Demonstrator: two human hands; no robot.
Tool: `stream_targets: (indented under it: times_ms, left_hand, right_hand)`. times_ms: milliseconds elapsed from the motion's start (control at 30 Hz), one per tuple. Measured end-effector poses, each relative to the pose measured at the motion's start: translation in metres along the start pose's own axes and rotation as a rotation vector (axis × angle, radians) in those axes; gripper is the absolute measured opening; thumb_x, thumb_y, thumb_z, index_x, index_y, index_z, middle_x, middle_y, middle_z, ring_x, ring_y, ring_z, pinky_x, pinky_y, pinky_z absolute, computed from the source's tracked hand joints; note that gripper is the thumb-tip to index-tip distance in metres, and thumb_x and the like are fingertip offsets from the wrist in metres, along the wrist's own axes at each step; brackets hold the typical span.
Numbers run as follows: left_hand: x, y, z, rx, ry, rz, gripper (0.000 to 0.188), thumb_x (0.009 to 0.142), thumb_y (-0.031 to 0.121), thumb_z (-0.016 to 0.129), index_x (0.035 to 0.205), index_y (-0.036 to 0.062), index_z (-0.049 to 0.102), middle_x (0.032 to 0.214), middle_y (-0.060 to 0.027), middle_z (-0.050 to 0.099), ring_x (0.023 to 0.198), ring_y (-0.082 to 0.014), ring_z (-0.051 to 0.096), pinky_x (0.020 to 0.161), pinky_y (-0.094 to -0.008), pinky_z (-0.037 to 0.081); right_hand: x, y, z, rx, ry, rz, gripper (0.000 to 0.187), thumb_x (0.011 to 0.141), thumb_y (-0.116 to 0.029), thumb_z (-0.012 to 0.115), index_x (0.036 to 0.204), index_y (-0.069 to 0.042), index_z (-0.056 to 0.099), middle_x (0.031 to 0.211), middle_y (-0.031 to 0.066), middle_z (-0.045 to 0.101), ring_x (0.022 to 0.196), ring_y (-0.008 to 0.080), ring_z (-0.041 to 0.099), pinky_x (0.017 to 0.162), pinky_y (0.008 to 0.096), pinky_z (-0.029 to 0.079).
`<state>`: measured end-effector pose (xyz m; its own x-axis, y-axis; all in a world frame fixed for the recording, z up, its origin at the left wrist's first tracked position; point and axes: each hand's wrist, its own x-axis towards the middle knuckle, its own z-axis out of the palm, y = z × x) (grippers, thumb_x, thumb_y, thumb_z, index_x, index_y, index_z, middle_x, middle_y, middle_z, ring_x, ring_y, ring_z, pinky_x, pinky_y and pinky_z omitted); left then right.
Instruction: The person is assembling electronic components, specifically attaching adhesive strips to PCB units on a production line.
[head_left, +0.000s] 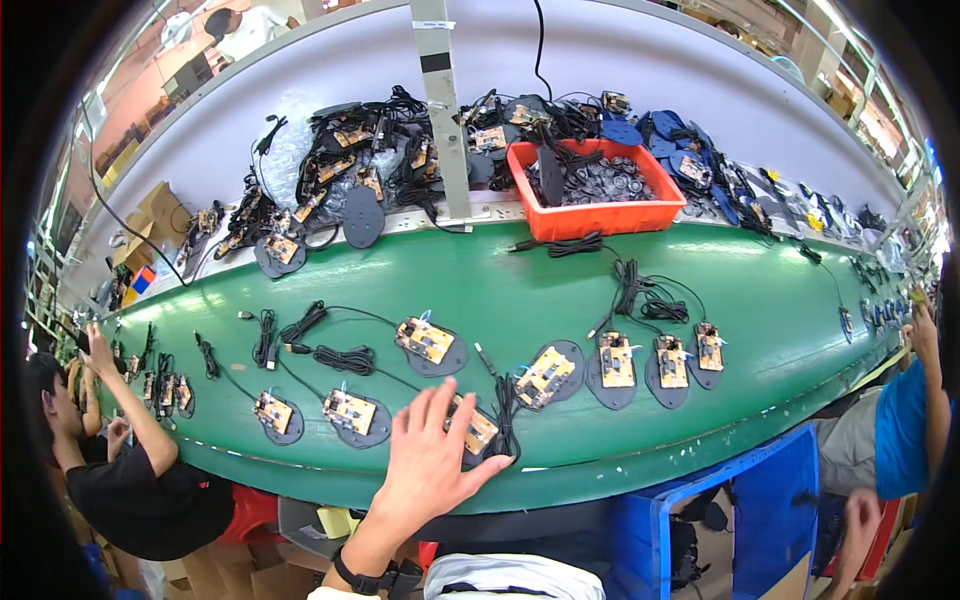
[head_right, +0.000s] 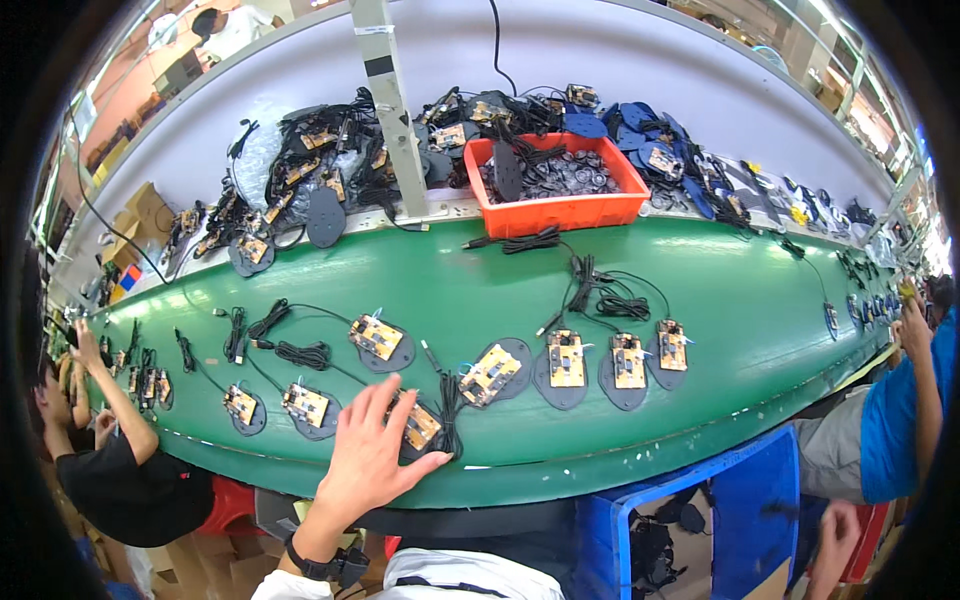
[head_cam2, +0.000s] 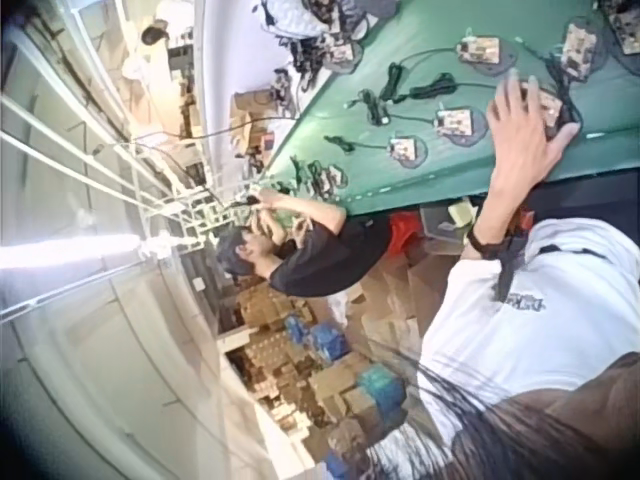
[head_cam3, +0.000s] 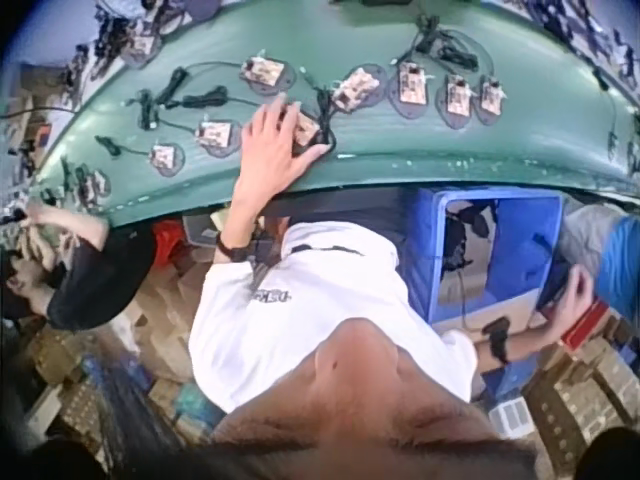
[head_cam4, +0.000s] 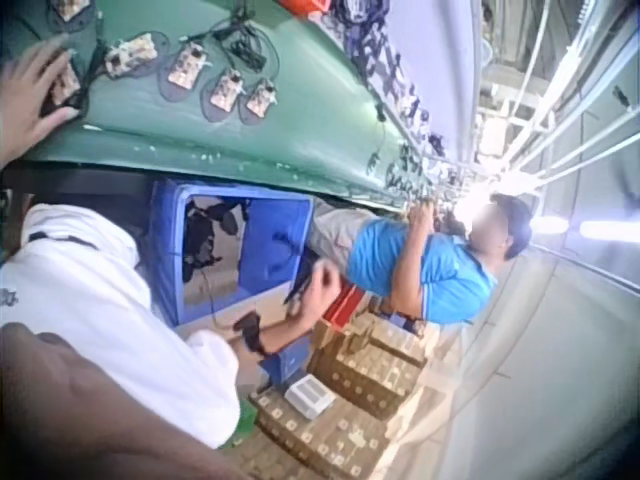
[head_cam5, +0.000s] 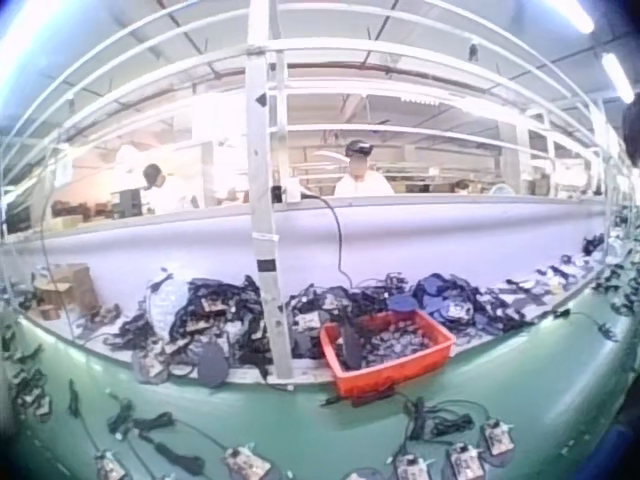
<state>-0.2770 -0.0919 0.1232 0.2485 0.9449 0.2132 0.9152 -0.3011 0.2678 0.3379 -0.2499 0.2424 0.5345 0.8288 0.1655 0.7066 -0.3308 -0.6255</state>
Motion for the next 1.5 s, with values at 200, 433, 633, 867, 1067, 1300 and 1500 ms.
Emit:
stream_targets:
  times_ms: [200, 433, 633, 867, 1067, 1300, 1500]
  left_hand:
    - [0.027, -0.004, 0.012, -0.272, -0.141, 0.218, 0.064, 0.084, 0.037, 0.079, 0.136, 0.0043, 0.057, 0.148, -0.0212, 0.046, 0.144, -0.0457, 0.036, 0.117, -0.0563, 0.034]
    - [0.043, -0.039, -0.019, -0.222, -0.134, 0.291, 0.062, 0.071, 0.0, 0.065, 0.133, 0.0036, 0.057, 0.143, -0.0182, 0.051, 0.136, -0.0401, 0.048, 0.11, -0.0495, 0.044]
    - [0.043, -0.077, 0.004, 0.146, -0.037, 0.375, 0.031, 0.072, 0.003, 0.068, 0.103, 0.0065, 0.066, 0.102, -0.008, 0.06, 0.102, -0.0285, 0.059, 0.079, -0.0419, 0.048]
    - [0.077, -0.022, -0.012, 0.234, 0.118, 0.568, 0.019, 0.071, 0.015, 0.069, 0.088, 0.0077, 0.064, 0.099, -0.0066, 0.061, 0.104, -0.0244, 0.06, 0.082, -0.0376, 0.049]
    - [0.054, -0.061, -0.013, -0.15, 0.208, 0.419, 0.035, 0.076, -0.002, 0.064, 0.11, 0.0053, 0.067, 0.124, -0.014, 0.061, 0.115, -0.033, 0.06, 0.093, -0.0439, 0.052]
    - [-0.032, -0.156, -0.071, -0.095, 0.088, -0.096, 0.055, 0.071, 0.003, 0.071, 0.126, 0.0036, 0.061, 0.13, -0.0158, 0.058, 0.123, -0.0377, 0.055, 0.1, -0.0478, 0.049]
    - [-0.044, -0.107, -0.031, -0.017, 0.052, -0.082, 0.063, 0.087, 0.048, 0.075, 0.134, 0.0108, 0.06, 0.147, -0.0175, 0.049, 0.142, -0.0405, 0.041, 0.113, -0.0628, 0.033]
  right_hand:
    - [-0.065, 0.068, 0.095, -0.514, -0.461, 0.403, 0.027, 0.083, -0.016, 0.078, 0.096, 0.004, 0.065, 0.095, 0.0188, 0.067, 0.095, 0.029, 0.066, 0.088, 0.0368, 0.05]
    - [0.045, -0.134, 0.203, -0.251, -0.082, -0.42, 0.027, 0.088, -0.011, 0.071, 0.11, 0.004, 0.064, 0.11, 0.0234, 0.065, 0.104, 0.0425, 0.063, 0.089, 0.0465, 0.051]
    - [0.167, -0.232, 0.337, -0.414, -0.553, -0.381, 0.117, 0.075, -0.068, 0.075, 0.157, 0.002, 0.031, 0.153, 0.0356, 0.039, 0.145, 0.0493, 0.035, 0.119, 0.0519, 0.034]
    - [0.106, -0.322, 0.399, -0.414, -0.83, -0.382, 0.142, 0.066, -0.082, 0.072, 0.162, 0.004, 0.011, 0.153, 0.0395, 0.035, 0.145, 0.0541, 0.032, 0.118, 0.0577, 0.034]
    - [0.119, -0.309, 0.445, -0.444, -0.612, -0.493, 0.107, 0.067, -0.029, 0.086, 0.15, 0.005, 0.028, 0.124, 0.0365, 0.059, 0.11, 0.0566, 0.061, 0.099, 0.0522, 0.054]
    - [0.161, -0.282, 0.442, -0.044, -0.534, -0.455, 0.008, 0.077, -0.008, 0.057, 0.08, 0.0, 0.059, 0.074, 0.0143, 0.064, 0.074, 0.0282, 0.064, 0.067, 0.0434, 0.048]
    - [0.045, -0.394, 0.417, -0.033, -0.985, -0.529, 0.022, 0.08, -0.02, 0.062, 0.09, -0.001, 0.057, 0.075, 0.0109, 0.056, 0.074, 0.0264, 0.058, 0.069, 0.0387, 0.048]
